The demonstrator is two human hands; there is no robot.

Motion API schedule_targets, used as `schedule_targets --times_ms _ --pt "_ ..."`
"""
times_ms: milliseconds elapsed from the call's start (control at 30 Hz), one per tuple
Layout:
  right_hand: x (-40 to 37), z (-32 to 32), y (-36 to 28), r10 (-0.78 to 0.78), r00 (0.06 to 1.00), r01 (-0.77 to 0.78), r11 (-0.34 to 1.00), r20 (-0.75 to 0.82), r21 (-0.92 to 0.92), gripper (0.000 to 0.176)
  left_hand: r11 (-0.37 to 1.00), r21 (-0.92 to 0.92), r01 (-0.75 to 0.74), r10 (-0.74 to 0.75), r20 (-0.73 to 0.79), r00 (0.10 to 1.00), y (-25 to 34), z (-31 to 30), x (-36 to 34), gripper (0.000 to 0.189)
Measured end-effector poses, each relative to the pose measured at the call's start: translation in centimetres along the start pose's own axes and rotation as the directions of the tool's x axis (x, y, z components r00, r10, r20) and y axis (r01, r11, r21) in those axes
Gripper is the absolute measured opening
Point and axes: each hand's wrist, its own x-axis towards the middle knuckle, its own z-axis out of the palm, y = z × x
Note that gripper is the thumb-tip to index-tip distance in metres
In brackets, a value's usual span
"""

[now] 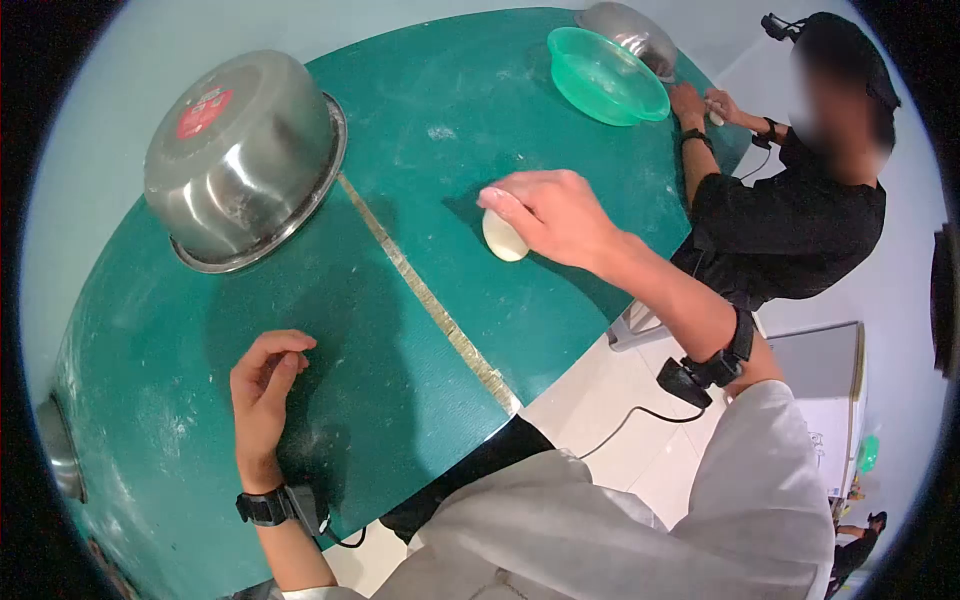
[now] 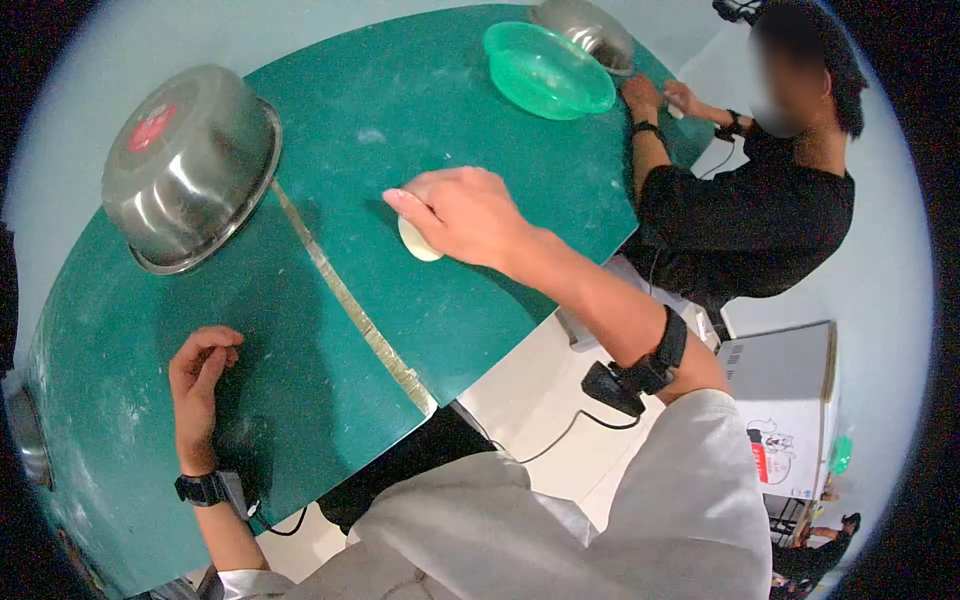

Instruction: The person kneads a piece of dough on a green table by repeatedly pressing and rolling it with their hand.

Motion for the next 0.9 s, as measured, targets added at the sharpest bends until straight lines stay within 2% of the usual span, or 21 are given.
schedule_targets --times_ms 33,67,133,167,233,267,333,367,433,567,633,700,767,800,867,900 --pt "-0.3 -1.1 -0.3 0.127 0.968 -0.110 0.990 0.218 -0.088 0.037 1.000 0.011 0.009 -0.009 -0.003 1.000 0.0 0.1 0.0 0.015" --pt "-0.6 -0.9 -0.2 0.134 0.966 -0.116 0.989 0.220 -0.092 0.037 1.000 0.021 0.019 -0.019 -0.004 1.000 -0.1 0.2 0.0 0.015" --pt "-1.0 0.4 0.0 0.003 1.000 -0.009 0.975 -0.026 -0.222 0.027 1.000 0.021 0.017 -0.018 0.001 1.000 0.0 0.3 0.0 0.015" --pt "-0.6 1.4 -0.1 0.007 1.000 -0.012 0.976 -0.020 -0.216 0.027 1.000 0.025 0.011 -0.011 0.000 1.000 0.1 0.3 0.0 0.015" --pt "0.5 3.4 -0.3 -0.152 0.928 0.129 0.987 -0.340 -0.092 0.032 0.999 0.034 0.022 -0.022 0.002 1.000 0.5 0.3 -0.1 0.016" --pt "0.9 3.5 -0.2 -0.150 0.931 0.129 0.988 -0.333 -0.084 0.032 0.999 0.040 0.026 -0.026 0.004 1.000 0.5 0.2 -0.1 0.016" --pt "2.0 3.0 0.0 -0.058 0.998 0.058 0.975 0.009 -0.214 0.036 0.999 0.029 0.019 -0.020 0.019 1.000 0.0 0.0 -0.1 0.017" --pt "2.8 3.1 0.0 -0.056 0.998 0.059 0.975 0.022 -0.212 0.036 1.000 0.020 -0.005 0.004 0.034 0.999 -0.2 0.0 0.1 0.017" --pt "5.0 3.5 0.2 -0.034 0.983 0.081 0.961 0.178 -0.265 0.045 1.000 0.006 0.002 -0.002 0.031 1.000 -0.2 0.0 0.4 0.017" --pt "8.8 5.6 1.8 -0.065 0.967 0.155 0.915 0.245 -0.371 0.048 0.999 0.008 0.033 -0.033 0.028 0.999 0.3 0.1 0.5 0.017" --pt "9.8 6.1 2.3 -0.205 0.966 0.252 0.882 0.158 -0.397 0.042 0.999 0.020 0.029 -0.030 0.034 0.999 0.4 0.2 0.5 0.018" --pt "9.6 6.2 1.9 -0.186 0.970 0.235 0.881 0.155 -0.410 0.041 0.999 0.041 0.018 -0.020 0.032 0.999 0.6 0.3 0.4 0.018" --pt "8.9 6.3 1.5 -0.062 0.997 0.078 0.915 0.053 -0.397 0.043 0.999 0.041 0.024 -0.026 0.043 0.999 0.6 0.3 0.4 0.019" --pt "8.3 6.3 1.4 -0.075 0.997 0.083 0.911 0.037 -0.403 0.043 0.999 0.048 0.004 -0.005 0.038 0.999 0.6 0.2 0.3 0.019" --pt "6.7 6.6 1.0 -0.149 0.942 0.078 0.969 -0.301 -0.235 0.046 0.999 0.009 0.034 -0.034 0.024 0.999 0.3 0.2 -0.1 0.019" --pt "5.8 6.7 0.9 -0.162 0.940 0.089 0.966 -0.302 -0.242 0.046 1.000 0.005 0.024 -0.024 0.016 1.000 0.1 0.1 -0.4 0.019"
